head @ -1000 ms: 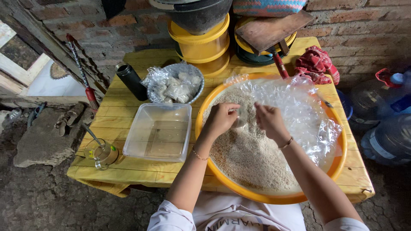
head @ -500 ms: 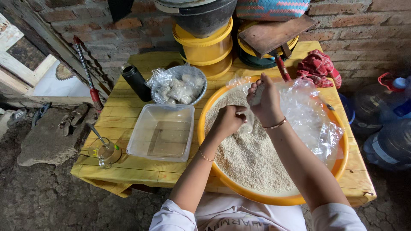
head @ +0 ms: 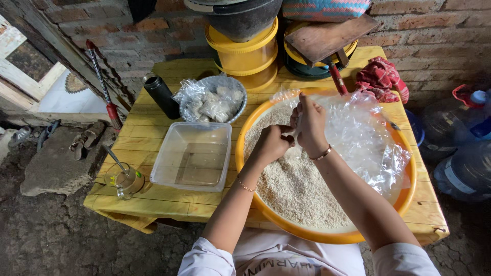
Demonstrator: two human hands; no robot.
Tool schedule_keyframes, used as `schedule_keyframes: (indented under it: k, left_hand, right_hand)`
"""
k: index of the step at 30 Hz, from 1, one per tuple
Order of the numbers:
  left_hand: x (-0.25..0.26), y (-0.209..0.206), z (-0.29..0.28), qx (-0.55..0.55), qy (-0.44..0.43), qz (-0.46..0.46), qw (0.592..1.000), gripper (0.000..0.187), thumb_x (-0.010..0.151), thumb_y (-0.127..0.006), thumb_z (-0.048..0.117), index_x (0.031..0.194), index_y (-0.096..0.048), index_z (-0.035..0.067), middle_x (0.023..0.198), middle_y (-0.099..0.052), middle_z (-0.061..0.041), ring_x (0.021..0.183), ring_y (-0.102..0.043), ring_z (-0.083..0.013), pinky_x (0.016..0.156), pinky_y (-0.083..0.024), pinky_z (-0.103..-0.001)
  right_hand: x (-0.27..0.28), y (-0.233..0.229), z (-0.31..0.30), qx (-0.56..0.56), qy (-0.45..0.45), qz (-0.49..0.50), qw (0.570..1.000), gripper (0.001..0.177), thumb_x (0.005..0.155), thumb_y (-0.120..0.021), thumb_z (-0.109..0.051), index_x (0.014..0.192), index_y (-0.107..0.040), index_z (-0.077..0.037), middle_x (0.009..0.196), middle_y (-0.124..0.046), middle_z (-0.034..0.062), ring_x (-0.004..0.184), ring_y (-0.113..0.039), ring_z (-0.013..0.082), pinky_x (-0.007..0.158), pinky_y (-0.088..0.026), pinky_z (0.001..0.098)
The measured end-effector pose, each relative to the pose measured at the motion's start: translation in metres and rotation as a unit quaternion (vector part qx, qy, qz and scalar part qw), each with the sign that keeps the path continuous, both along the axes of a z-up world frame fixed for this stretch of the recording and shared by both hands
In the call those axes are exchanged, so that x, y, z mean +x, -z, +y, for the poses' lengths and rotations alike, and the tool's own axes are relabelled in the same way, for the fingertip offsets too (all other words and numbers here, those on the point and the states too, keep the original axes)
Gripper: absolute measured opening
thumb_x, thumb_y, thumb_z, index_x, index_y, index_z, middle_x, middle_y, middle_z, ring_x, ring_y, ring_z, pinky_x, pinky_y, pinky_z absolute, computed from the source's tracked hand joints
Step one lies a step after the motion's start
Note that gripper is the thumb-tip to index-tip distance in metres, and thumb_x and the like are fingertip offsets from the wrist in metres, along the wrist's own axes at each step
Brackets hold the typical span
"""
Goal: The person scoops a granular food mixture from a large yellow bowl and places it into small plastic bags. They fold and seal each bag by hand, then place the finished packages into a clear plastic container on the table. The process is repeated continuously throughout the clip.
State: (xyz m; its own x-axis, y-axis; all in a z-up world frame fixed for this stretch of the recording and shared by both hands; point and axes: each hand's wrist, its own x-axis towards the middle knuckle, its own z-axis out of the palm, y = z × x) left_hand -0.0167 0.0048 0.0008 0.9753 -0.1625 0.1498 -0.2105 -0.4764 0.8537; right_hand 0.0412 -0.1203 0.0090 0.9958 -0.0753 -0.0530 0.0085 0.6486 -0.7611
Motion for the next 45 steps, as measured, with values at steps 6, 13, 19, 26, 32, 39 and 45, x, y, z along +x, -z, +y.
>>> schedule_keyframes:
  k: [6,13,19,26,32,39,45]
  left_hand:
    - [-0.001,0.007,0.004,0.01,0.019,-0.005,1.0,0.026,0.086,-0.069,0.009,0.109,-0.079,0.001,0.09,-0.078,-0.019,0.08,-0.077,-0.024,0.077,-0.058,-0.035]
    - [0.0,0.028,0.023,-0.004,-0.002,0.001,1.0,0.034,0.082,-0.068,0.005,0.116,-0.076,0.005,0.104,-0.077,-0.017,0.081,-0.077,-0.0208,0.078,-0.059,-0.032]
    - [0.001,0.036,0.039,-0.095,0.029,0.029,0.995,0.038,0.079,-0.07,0.004,0.117,-0.076,0.003,0.111,-0.08,-0.013,0.085,-0.075,-0.0147,0.078,-0.058,-0.027]
    - [0.002,0.009,0.047,-0.052,0.016,0.009,0.998,0.033,0.085,-0.063,0.006,0.114,-0.076,0.001,0.1,-0.08,-0.009,0.074,-0.072,-0.0085,0.065,-0.056,-0.026]
    - [0.006,-0.035,0.086,-0.034,0.017,-0.051,0.998,0.03,0.085,-0.063,0.004,0.111,-0.078,0.002,0.092,-0.081,-0.009,0.071,-0.072,-0.0078,0.066,-0.057,-0.024]
    - [-0.006,-0.093,0.178,0.118,-0.06,-0.079,0.988,0.02,0.087,-0.068,0.008,0.102,-0.081,0.006,0.091,-0.081,-0.008,0.066,-0.072,-0.0097,0.062,-0.057,-0.026]
    - [0.02,-0.041,0.269,0.182,-0.117,0.005,0.976,0.017,0.085,-0.067,0.008,0.094,-0.082,0.006,0.081,-0.079,-0.01,0.066,-0.074,-0.0118,0.065,-0.058,-0.029]
  right_hand:
    - [-0.006,0.013,0.006,-0.144,0.026,-0.038,0.989,0.043,0.102,-0.062,-0.03,0.066,-0.048,-0.013,0.058,-0.051,-0.0019,0.05,-0.047,0.009,0.045,-0.036,0.0272]
    - [-0.008,0.026,0.008,-0.112,-0.018,-0.066,0.991,0.043,0.104,-0.062,-0.028,0.067,-0.045,-0.015,0.056,-0.045,-0.0045,0.049,-0.039,0.0072,0.045,-0.029,0.0264]
    - [-0.003,0.044,-0.027,-0.176,-0.056,-0.053,0.981,0.039,0.106,-0.061,-0.031,0.073,-0.051,-0.013,0.059,-0.049,-0.004,0.051,-0.043,0.0072,0.047,-0.033,0.0258]
    - [-0.011,0.089,-0.048,-0.468,-0.098,-0.095,0.873,0.029,0.102,-0.058,-0.033,0.108,-0.071,-0.008,0.089,-0.074,0.0012,0.081,-0.071,0.0144,0.073,-0.056,0.0314]
    - [-0.029,0.112,-0.061,-0.693,-0.066,-0.191,0.692,0.023,0.095,-0.066,-0.03,0.106,-0.073,-0.011,0.1,-0.074,0.0095,0.087,-0.072,0.0311,0.078,-0.057,0.041]
    - [-0.046,0.098,-0.056,-0.723,-0.157,-0.195,0.644,0.019,0.092,-0.065,-0.03,0.103,-0.073,-0.016,0.097,-0.074,0.0067,0.087,-0.072,0.0273,0.081,-0.058,0.0408]
    - [-0.053,0.086,-0.051,-0.721,-0.158,-0.223,0.637,0.021,0.093,-0.065,-0.031,0.105,-0.072,-0.015,0.102,-0.074,0.0068,0.086,-0.072,0.0274,0.084,-0.057,0.041]
